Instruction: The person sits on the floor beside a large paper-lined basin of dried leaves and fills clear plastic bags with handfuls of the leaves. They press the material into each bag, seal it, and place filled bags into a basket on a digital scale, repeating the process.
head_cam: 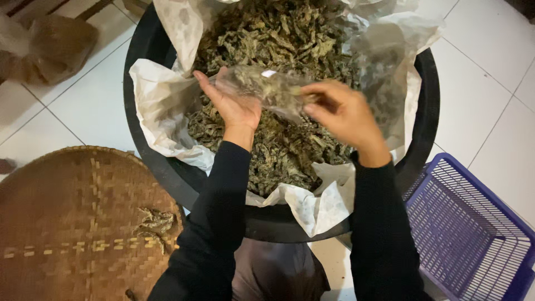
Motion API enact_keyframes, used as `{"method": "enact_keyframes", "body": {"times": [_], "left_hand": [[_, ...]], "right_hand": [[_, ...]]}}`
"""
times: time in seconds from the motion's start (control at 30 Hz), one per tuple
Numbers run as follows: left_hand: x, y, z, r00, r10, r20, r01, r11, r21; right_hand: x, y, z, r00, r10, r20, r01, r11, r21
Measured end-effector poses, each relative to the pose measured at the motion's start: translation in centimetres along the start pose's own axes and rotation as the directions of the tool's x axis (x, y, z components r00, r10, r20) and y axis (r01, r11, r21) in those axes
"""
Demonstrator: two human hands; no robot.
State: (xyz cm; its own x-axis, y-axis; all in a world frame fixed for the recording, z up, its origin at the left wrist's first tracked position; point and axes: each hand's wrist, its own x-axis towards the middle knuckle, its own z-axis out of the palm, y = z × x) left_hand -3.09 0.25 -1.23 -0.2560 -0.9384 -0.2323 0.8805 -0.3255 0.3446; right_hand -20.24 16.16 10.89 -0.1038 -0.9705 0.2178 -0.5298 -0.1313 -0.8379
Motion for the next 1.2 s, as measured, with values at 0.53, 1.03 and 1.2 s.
{"method": "enact_keyframes", "body": {"times": [0.53,1.03,1.2], "left_hand": [[-0.8,2.7,1.1,0.734,-0.489,0.47,0.198,0.817,0.541],[-0.4,2.0,1.0,0.766,-0.491,0.415,0.24,0.818,0.523],[0.7,1.6,-0.2,0.447,-0.516,0.73,0.645,0.752,0.137]], "right_hand": [[-2.1,0.9,-4.9,0.99,0.007,-0.14,0.021,0.981,0.193],[-0.3,1.0,-2.7,0.955,-0.044,0.294,0.129,0.952,-0.277],[0.0,-1.6,-3.7,0.925,-0.185,0.333,0.283,0.918,-0.279]]}}
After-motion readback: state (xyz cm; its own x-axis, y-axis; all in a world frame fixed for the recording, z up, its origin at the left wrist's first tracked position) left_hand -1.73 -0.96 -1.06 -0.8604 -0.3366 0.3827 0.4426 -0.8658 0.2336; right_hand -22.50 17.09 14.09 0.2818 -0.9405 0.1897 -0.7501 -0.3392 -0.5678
